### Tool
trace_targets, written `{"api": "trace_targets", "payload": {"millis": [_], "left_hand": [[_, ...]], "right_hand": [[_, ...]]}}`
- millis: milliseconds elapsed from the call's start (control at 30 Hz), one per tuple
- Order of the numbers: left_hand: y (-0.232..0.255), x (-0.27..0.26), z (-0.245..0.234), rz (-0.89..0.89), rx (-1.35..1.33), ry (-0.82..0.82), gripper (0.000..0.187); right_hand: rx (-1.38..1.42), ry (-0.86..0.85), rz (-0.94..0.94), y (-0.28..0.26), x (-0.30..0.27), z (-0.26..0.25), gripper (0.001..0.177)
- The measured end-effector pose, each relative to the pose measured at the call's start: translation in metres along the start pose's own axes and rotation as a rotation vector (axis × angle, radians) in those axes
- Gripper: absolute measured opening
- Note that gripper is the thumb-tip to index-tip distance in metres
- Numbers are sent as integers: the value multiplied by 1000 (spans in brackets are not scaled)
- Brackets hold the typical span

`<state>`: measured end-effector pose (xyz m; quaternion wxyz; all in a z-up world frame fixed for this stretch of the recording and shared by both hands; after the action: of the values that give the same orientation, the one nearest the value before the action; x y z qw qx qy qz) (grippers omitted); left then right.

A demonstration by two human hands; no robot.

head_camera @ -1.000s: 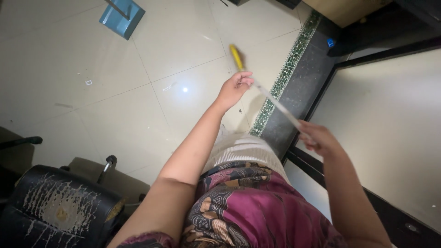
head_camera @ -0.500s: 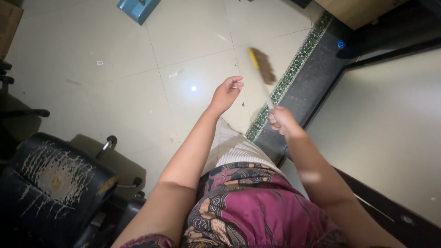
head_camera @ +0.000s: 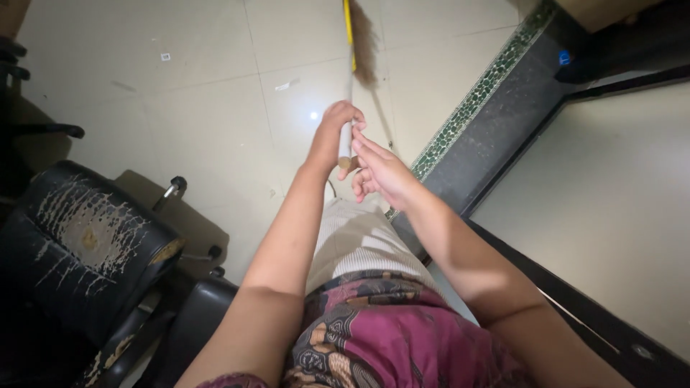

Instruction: Sweep the floor and tidy up the area around a desk using a broom and dustpan.

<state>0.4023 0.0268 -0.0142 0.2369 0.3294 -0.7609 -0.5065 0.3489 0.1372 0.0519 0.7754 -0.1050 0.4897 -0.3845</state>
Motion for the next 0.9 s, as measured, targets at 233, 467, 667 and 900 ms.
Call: {"api": "trace_targets", "payload": {"millis": [233, 467, 667, 900], "left_hand": [[-45, -30, 48, 10, 236, -122, 15], [-188, -49, 147, -165, 484, -380, 20], [-333, -46, 238, -191, 647, -660, 24], [-470, -83, 299, -265, 702, -948, 25]], "right_hand": [[-282, 255, 119, 95, 120, -188, 39], [-389, 671, 243, 254, 231, -404, 43], [-671, 739, 398, 330, 336, -490, 44], [-1226, 822, 243, 413, 474, -585, 40]]}}
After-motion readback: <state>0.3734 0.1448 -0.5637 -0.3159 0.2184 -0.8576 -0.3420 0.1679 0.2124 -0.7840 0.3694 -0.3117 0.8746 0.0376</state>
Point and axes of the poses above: each hand's wrist, its own x-axis towards the middle knuckle, its own z-axis out of the palm, y = z × x, the point moved 9 cm from there along x, towards the middle knuckle, and after that the axes turned 3 degrees about -y, right-handed, at the moved point
